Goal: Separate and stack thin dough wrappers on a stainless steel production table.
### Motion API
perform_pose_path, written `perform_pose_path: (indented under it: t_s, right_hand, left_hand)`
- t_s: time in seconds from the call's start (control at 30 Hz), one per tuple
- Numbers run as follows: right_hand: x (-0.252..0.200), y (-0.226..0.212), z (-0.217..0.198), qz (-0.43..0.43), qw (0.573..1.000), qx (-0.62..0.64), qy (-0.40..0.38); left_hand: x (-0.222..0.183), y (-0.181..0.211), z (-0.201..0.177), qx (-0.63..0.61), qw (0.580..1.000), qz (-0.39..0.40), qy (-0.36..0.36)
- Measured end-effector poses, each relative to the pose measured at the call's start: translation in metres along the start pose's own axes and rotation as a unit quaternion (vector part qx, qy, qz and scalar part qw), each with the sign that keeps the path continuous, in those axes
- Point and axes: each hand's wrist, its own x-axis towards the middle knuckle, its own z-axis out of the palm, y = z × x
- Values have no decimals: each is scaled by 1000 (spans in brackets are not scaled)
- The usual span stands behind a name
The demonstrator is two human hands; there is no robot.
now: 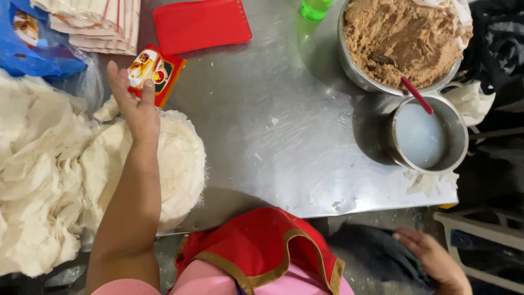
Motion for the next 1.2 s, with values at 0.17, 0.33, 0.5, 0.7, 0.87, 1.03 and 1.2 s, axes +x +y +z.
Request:
perform_pose_path:
  t_s: [0.17, 0.33, 0.5, 0.7, 0.87, 1.03, 1.2]
  right_hand:
    - [-23, -71, 1, -263, 940, 170, 135]
    - [63, -150, 74, -368, 895, 42, 248]
    - [71, -204, 149, -512, 796, -174, 271]
    - [76, -265, 216, -663, 676, -263, 186]
    - [143, -314, 160, -463, 642, -411, 453]
    - [190, -258, 92, -347, 761, -263, 480]
    - [186, -184, 90, -294, 770, -218, 523]
  left_hand:
    - [3, -8, 0, -39, 999, -7, 4]
    - [1, -3, -3, -51, 998, -40, 9]
    - [-4, 6, 5, -56, 997, -52, 17]
    - [-8, 37, 12, -31, 997, -74, 10]
    - [-8, 34, 2, -25, 997, -72, 13]
    - [-9, 4, -3, -33, 997, -72, 7]
    - [-9, 16, -4, -15, 995, -98, -28]
